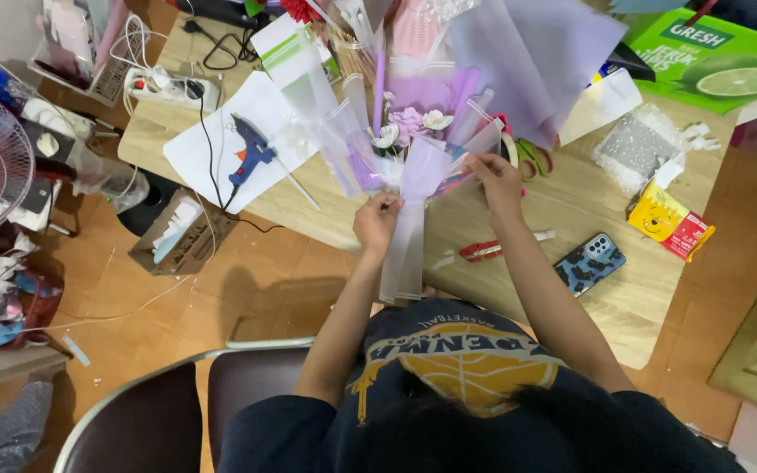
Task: Preparing and folding translucent wrapping paper for a flower bouquet, including trimming with a cutter.
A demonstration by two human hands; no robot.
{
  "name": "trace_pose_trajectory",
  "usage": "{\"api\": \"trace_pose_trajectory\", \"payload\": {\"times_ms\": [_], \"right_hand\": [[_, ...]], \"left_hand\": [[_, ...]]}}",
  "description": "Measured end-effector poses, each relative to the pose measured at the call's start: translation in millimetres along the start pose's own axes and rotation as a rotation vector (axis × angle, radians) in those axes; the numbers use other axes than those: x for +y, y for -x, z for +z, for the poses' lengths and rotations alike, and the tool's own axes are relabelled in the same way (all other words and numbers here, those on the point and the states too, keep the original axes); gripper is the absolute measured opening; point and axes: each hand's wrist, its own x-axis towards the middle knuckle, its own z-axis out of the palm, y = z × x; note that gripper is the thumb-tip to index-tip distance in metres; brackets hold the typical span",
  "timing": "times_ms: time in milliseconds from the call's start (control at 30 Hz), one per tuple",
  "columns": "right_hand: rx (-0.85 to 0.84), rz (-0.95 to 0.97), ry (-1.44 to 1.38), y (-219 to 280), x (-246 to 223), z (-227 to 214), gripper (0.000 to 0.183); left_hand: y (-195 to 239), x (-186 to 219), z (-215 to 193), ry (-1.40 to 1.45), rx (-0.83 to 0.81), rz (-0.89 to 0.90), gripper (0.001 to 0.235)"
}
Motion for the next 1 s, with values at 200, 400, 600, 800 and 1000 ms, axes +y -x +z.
{"api": "trace_pose_trajectory", "payload": {"times_ms": [200,400,600,800,1000], "right_hand": [[-0.157,0.005,0.088,26.7,95.8,13.2,0.027],[-0.212,0.056,0.07,24.7,123.2,42.9,0.035],[-0.08,0.17,-0.001,29.8,105.0,49.9,0.024],[-0.128,0.137,-0.041,27.3,110.5,59.5,0.018],[-0.131,0.203,0.012,29.3,118.5,58.8,0.028]], "left_hand": [[-9.7,-3.4,8.7,0.075,0.023,0.036,0.011],[-12.0,-3.4,11.4,0.051,0.006,0.057,0.012],[-15.7,-10.8,10.2,-0.029,-0.011,0.093,0.012],[-8.0,3.3,4.1,0.088,-0.097,0.012,0.012],[-6.2,-3.2,13.6,0.129,-0.099,-0.03,0.013]]}}
